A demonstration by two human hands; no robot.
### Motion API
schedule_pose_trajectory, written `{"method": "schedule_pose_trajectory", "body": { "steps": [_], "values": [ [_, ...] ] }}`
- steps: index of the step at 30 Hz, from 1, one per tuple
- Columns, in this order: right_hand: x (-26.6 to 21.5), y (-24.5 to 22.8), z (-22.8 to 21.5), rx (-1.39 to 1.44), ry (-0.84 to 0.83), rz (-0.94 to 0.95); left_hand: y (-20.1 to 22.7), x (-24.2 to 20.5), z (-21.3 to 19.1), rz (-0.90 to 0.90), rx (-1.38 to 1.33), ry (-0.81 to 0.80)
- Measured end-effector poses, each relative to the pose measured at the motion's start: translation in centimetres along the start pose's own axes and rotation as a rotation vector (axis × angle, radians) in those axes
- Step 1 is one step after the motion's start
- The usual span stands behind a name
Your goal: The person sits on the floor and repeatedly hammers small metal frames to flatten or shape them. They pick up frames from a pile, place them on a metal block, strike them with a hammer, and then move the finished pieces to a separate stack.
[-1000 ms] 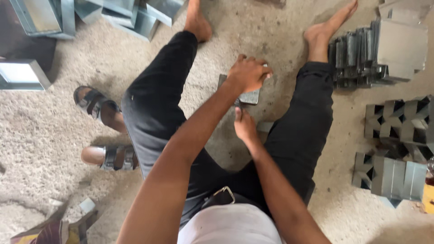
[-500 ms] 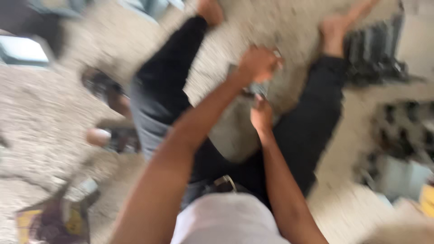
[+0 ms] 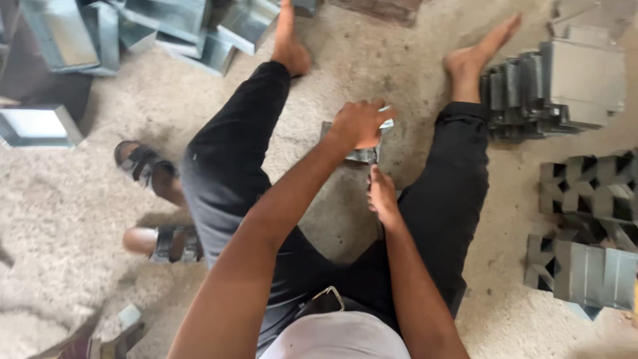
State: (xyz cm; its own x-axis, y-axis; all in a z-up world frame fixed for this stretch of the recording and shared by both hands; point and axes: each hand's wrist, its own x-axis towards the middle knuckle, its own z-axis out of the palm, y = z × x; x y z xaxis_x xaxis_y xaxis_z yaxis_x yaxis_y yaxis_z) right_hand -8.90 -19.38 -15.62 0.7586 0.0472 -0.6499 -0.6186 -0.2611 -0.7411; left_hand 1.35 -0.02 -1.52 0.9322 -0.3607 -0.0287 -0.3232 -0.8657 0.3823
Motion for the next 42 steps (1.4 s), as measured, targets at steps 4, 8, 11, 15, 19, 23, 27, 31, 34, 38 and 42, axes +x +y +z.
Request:
{"method": "schedule_pose_trajectory", "body": {
  "steps": [4, 8, 11, 15, 19, 23, 27, 31, 34, 38, 42],
  "values": [
    [-1.9, -0.3, -0.6, 0.042, -0.129, 0.029, -6.6, -0.5, 3.4, -0.219, -0.229, 0.221],
    [-1.1, -0.8, 0.1, -0.058, -0.119, -0.087, -19.9, -1.9, 7.1, -0.760, -0.447, 0.535],
    [-0.6, -1.5, 0.5, -0.041, -0.092, 0.013, -27.8, -3.7, 4.9, -0.793, -0.459, 1.186],
    [-1.8, -2.4, 1.3, -0.135, -0.042, -0.059, -31.5, -8.0, -0.6, -0.491, -1.370, 1.337],
    [-4.2, -5.7, -1.0, -0.258, -0.145, -0.130, -26.2, -10.0, -4.9, -0.501, -1.244, 0.552],
    [-6.6, -7.7, -6.2, -0.693, 0.080, -0.926, -21.2, -8.3, -2.8, -0.535, -0.777, 0.282],
    [-10.6, -8.4, -13.0, -0.126, 0.188, -0.582, -20.3, -5.8, 0.2, -0.477, -0.567, 0.017],
    [-9.9, -4.5, -22.9, -0.027, 0.612, -0.481, -21.2, -6.2, 3.0, -0.496, -0.450, -0.072],
    [-6.6, 2.7, -27.6, -0.277, 0.818, -0.370, -21.6, -5.7, 3.4, -0.451, -0.332, -0.083],
    [-3.2, 13.1, -32.2, -0.423, 0.755, -0.241, -21.8, -6.5, 3.3, -0.491, -0.297, -0.133],
    [-2.4, 16.7, -41.7, -0.660, 0.978, -0.205, -24.7, -7.2, 4.6, -0.369, -0.288, -0.201]
  ]
}}
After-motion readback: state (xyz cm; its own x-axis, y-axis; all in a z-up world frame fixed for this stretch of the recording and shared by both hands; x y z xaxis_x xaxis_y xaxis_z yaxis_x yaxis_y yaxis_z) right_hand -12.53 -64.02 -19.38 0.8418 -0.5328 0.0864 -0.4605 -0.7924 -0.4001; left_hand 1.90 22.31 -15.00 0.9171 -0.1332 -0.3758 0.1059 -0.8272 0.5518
